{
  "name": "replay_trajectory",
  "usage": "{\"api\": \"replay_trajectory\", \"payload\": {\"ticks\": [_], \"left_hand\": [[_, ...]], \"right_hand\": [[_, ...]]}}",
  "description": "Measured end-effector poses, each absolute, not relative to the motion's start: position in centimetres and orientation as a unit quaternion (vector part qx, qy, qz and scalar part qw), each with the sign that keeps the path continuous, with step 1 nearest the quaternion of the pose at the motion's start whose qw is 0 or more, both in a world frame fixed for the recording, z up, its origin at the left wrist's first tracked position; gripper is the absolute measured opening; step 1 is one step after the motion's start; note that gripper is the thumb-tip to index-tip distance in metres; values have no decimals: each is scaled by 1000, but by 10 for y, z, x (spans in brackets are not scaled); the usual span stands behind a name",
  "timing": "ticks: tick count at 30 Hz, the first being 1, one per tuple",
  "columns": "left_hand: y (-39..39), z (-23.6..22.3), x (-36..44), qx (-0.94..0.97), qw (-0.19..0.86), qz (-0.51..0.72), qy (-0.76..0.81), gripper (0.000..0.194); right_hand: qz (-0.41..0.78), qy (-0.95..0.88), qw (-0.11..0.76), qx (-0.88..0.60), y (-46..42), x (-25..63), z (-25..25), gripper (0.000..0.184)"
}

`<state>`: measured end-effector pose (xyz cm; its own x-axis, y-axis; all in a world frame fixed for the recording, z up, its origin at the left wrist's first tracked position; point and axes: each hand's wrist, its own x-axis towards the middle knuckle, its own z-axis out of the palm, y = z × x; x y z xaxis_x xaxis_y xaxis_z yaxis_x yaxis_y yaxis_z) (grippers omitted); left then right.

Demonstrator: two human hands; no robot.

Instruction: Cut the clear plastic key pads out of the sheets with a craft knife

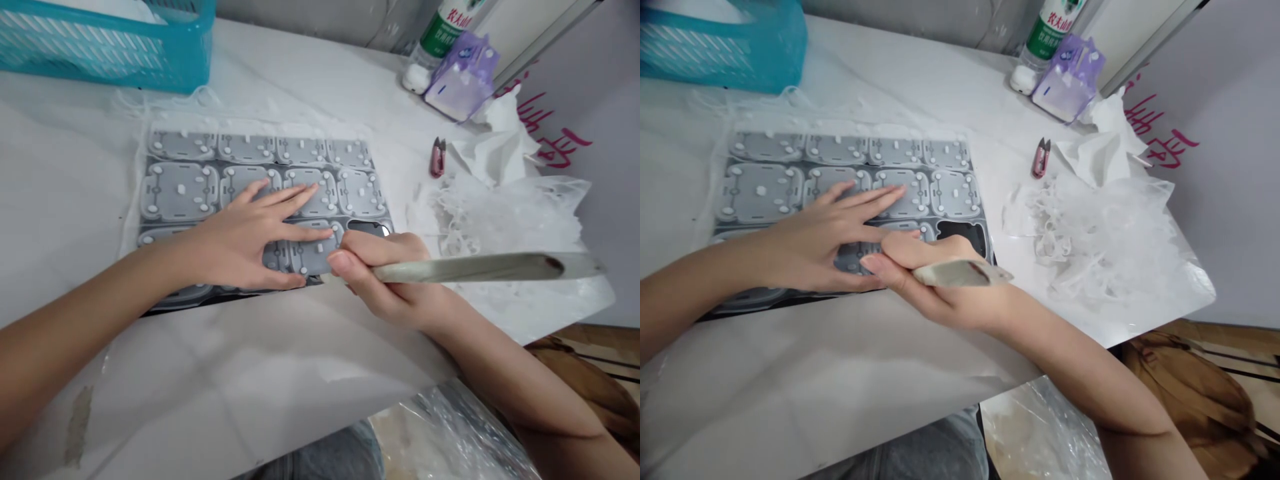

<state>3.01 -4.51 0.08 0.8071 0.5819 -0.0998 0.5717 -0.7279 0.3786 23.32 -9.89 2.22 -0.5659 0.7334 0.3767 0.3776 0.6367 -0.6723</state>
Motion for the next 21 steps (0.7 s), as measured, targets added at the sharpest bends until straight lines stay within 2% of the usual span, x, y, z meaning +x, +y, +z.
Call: {"api": "replay_trajectory", "payload": {"ticks": [7, 13, 21], "left_hand": [[-46, 2, 30, 929, 200, 12, 310, 53], [-48, 8, 31, 929, 197, 3, 315, 52], [-46, 5, 32, 928, 203, 9, 313, 53]], "right_hand": [[212, -860, 337, -321, -102, 228, 21, 34], [242, -872, 267, -331, -102, 226, 30, 33], [277, -876, 234, -317, -100, 228, 38, 26]]}}
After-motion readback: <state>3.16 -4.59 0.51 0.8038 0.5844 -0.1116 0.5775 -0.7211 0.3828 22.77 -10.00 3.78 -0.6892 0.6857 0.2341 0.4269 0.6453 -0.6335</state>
